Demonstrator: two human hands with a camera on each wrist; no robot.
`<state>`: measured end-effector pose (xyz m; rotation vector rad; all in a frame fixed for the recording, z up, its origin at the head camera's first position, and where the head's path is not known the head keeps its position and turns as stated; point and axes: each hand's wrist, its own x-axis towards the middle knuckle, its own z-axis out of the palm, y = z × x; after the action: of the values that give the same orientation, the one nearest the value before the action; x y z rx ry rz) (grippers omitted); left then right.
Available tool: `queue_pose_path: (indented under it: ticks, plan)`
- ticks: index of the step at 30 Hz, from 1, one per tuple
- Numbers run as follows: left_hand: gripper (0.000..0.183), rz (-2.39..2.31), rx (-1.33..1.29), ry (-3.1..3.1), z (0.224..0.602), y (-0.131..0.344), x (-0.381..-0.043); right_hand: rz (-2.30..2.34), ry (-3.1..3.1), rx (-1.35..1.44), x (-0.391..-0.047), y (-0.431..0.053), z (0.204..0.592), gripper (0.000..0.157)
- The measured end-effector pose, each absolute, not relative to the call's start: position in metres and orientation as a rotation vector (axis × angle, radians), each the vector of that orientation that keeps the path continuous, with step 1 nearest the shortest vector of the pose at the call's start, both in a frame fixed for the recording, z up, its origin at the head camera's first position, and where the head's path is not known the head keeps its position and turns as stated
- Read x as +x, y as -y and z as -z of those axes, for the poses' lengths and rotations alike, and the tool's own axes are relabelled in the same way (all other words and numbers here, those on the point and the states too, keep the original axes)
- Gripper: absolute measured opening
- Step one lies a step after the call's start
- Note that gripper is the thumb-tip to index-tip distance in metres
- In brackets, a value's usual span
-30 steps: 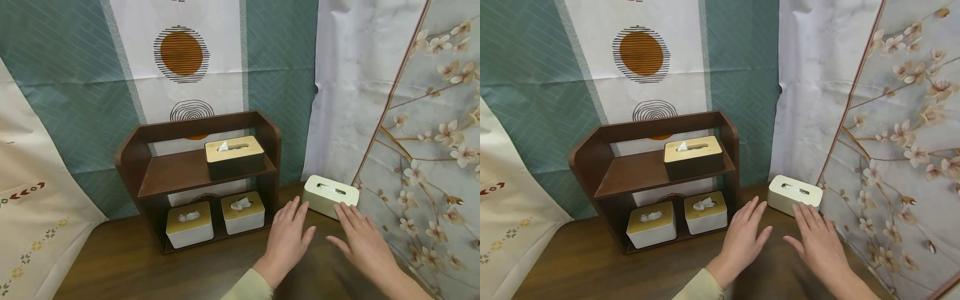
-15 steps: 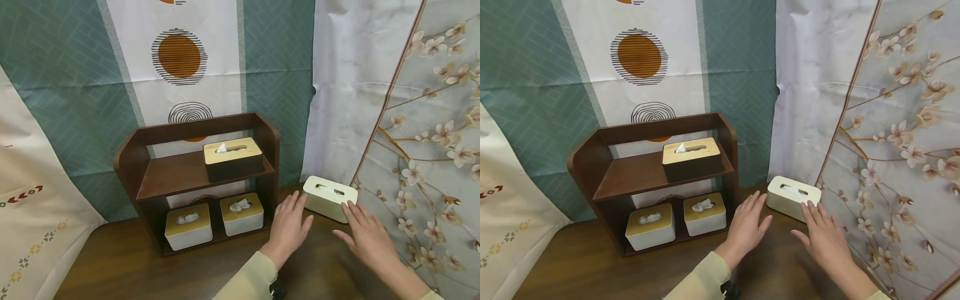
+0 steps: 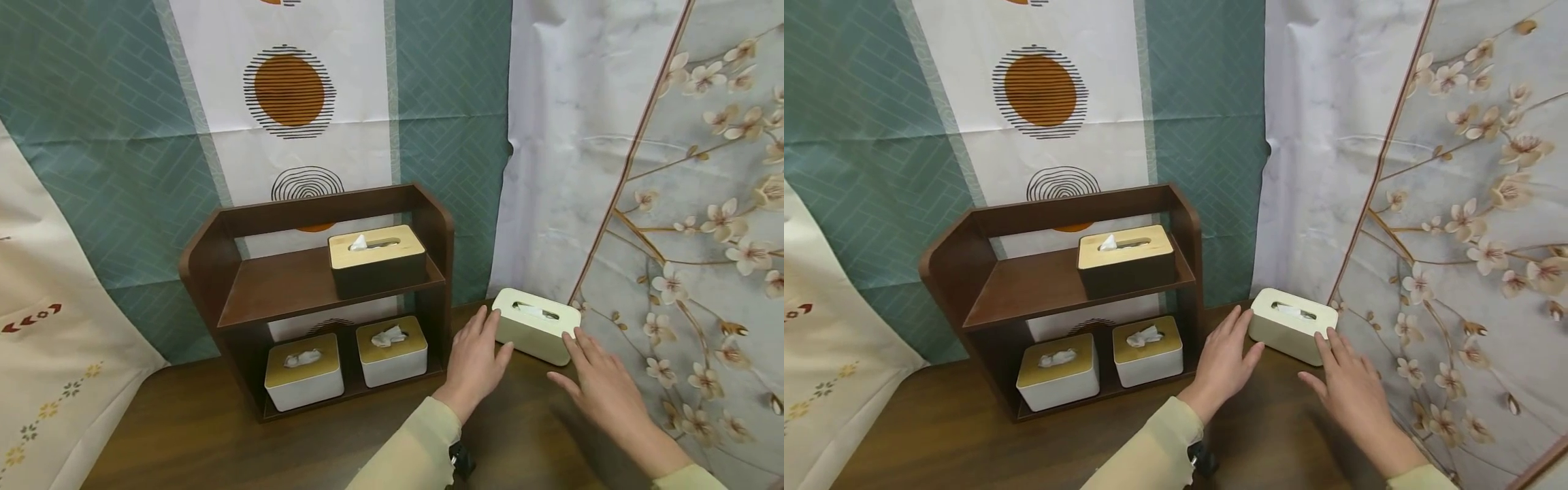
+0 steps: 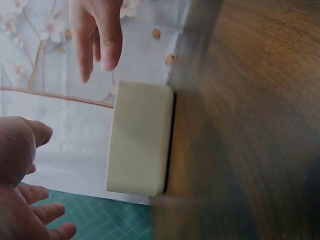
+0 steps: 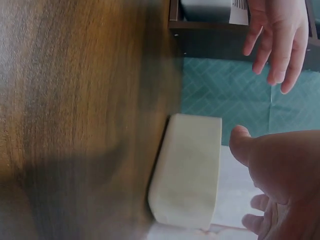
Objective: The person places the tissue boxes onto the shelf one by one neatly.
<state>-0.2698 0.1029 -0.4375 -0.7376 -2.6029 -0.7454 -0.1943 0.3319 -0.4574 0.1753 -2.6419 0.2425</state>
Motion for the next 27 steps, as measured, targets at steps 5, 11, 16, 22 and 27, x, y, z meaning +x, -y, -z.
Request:
queue_pose_path:
  ticks: [5, 11, 16, 22, 27]
  plan:
    - [0.064, 0.761, -0.713, 2.599, 0.434, -0.106, -0.281, -0.249, 2.644, 0.18, -0.206, -0.331, 0.454, 0.086]
    - [0.063, 0.819, -0.68, 2.625, 0.438, -0.115, -0.289, -0.244, 2.7, 0.143, -0.214, -0.332, 0.457, 0.086]
    - [0.062, 0.843, -0.664, 2.635, 0.443, -0.122, -0.293, -0.241, 2.711, 0.132, -0.217, -0.336, 0.46, 0.085]
    - [0.06, 0.868, -0.663, 2.664, 0.448, -0.125, -0.296, -0.253, 2.742, 0.114, -0.221, -0.34, 0.461, 0.085]
    - [0.059, 0.848, -0.653, 2.667, 0.453, -0.129, -0.301, -0.252, 2.746, 0.104, -0.226, -0.344, 0.462, 0.086]
